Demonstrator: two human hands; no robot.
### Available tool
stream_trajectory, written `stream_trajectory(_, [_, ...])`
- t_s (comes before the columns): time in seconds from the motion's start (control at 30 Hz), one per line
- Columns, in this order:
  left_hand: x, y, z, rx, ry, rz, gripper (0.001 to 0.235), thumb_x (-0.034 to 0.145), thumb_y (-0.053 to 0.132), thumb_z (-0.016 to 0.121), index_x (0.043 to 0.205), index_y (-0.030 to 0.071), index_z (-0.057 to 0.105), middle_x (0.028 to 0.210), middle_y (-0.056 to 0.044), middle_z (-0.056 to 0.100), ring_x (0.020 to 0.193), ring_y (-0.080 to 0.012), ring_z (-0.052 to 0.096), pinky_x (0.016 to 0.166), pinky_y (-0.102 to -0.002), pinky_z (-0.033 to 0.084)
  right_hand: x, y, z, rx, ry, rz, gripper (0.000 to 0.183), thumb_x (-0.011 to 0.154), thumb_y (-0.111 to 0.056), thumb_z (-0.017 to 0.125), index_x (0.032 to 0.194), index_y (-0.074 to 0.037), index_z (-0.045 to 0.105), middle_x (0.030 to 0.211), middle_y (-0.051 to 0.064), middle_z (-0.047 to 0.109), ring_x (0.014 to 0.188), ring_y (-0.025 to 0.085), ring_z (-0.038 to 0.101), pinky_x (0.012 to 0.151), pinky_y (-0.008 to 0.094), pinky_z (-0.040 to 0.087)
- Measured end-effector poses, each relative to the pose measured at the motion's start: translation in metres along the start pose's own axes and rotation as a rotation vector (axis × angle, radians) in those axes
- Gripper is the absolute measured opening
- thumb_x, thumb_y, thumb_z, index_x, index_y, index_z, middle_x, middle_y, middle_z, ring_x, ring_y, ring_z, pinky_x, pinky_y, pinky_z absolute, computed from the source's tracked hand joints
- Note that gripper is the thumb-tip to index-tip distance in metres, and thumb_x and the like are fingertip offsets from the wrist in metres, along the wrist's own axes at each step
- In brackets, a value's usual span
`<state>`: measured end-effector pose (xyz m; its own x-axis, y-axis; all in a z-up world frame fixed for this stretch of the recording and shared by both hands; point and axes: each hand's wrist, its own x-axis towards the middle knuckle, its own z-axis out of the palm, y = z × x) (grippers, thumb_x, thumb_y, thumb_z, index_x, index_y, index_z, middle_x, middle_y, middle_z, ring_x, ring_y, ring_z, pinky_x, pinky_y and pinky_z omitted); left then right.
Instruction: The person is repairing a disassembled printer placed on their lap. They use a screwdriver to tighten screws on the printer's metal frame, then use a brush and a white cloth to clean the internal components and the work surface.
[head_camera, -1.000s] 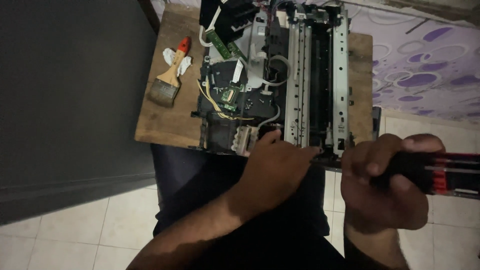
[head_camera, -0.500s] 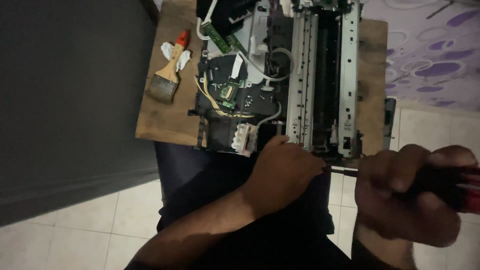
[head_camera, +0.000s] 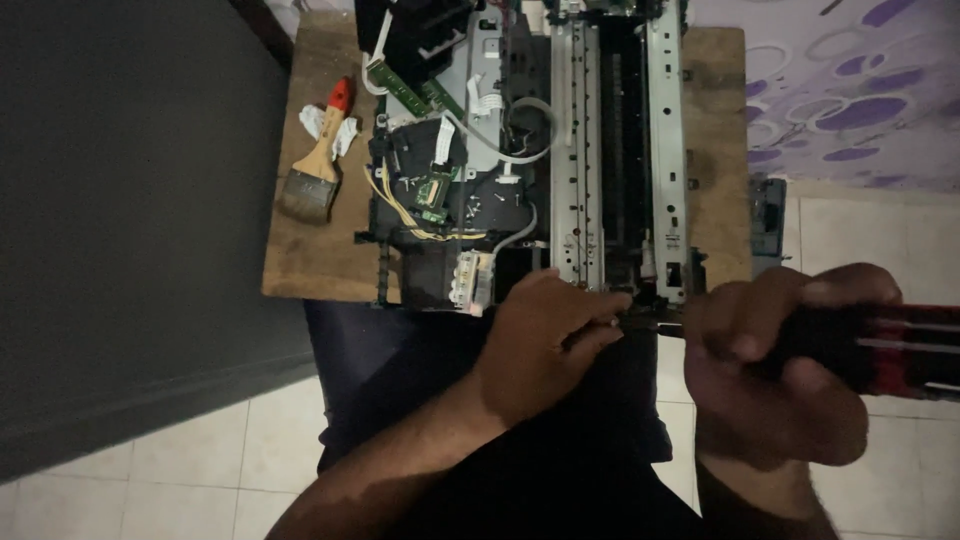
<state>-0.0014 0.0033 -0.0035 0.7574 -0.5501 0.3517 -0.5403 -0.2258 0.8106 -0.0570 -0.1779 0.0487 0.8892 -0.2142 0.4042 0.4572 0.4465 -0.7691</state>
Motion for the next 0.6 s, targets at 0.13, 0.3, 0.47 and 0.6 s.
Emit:
stream_trajectory(0.13, [-0.006, -0.005, 0.002, 0.041, 0.06, 0.05, 0.046, 0.087, 0.009, 0.086, 0.128, 0.014, 0.066, 0.103, -0.002, 0.077, 0.096, -0.0257, 0.072, 0.111, -0.058, 0.046, 0.006, -0.005, 0.008, -0.006, -0.017, 0.014, 0.031, 0.092, -0.019, 0.063, 0.122, -0.017, 0.056, 0.082, 0.005, 0.055, 0.064, 0.014, 0.045, 0.067, 0.028, 0.042])
stream_trajectory(0.3, [-0.001, 0.004, -0.004, 0.047, 0.101, 0.083, 0.045, 0.083, 0.006, 0.09, 0.122, 0.01, 0.067, 0.1, -0.005, 0.077, 0.092, -0.0235, 0.073, 0.11, -0.058, 0.048, 0.008, -0.002, 0.006, 0.008, -0.027, -0.018, 0.031, 0.092, -0.019, 0.062, 0.122, -0.016, 0.056, 0.081, 0.005, 0.055, 0.062, 0.014, 0.048, 0.065, 0.028, 0.044])
stream_trajectory(0.47, [0.003, 0.009, -0.005, 0.18, 0.149, 0.148, 0.029, 0.086, 0.001, 0.084, 0.112, 0.008, 0.073, 0.086, -0.008, 0.074, 0.079, -0.0226, 0.07, 0.108, -0.058, 0.05, 0.002, 0.002, 0.014, -0.049, 0.069, 0.003, 0.03, 0.092, -0.022, 0.068, 0.12, -0.02, 0.057, 0.085, 0.001, 0.059, 0.067, 0.013, 0.053, 0.068, 0.029, 0.046])
stream_trajectory(0.6, [0.0, 0.005, -0.003, 0.23, 0.189, 0.201, 0.036, 0.082, -0.001, 0.088, 0.112, 0.007, 0.07, 0.086, -0.008, 0.072, 0.078, -0.0208, 0.069, 0.105, -0.057, 0.053, 0.007, 0.0, 0.009, -0.008, 0.045, -0.022, 0.029, 0.092, -0.021, 0.066, 0.119, -0.017, 0.058, 0.082, 0.002, 0.057, 0.064, 0.014, 0.048, 0.066, 0.028, 0.044])
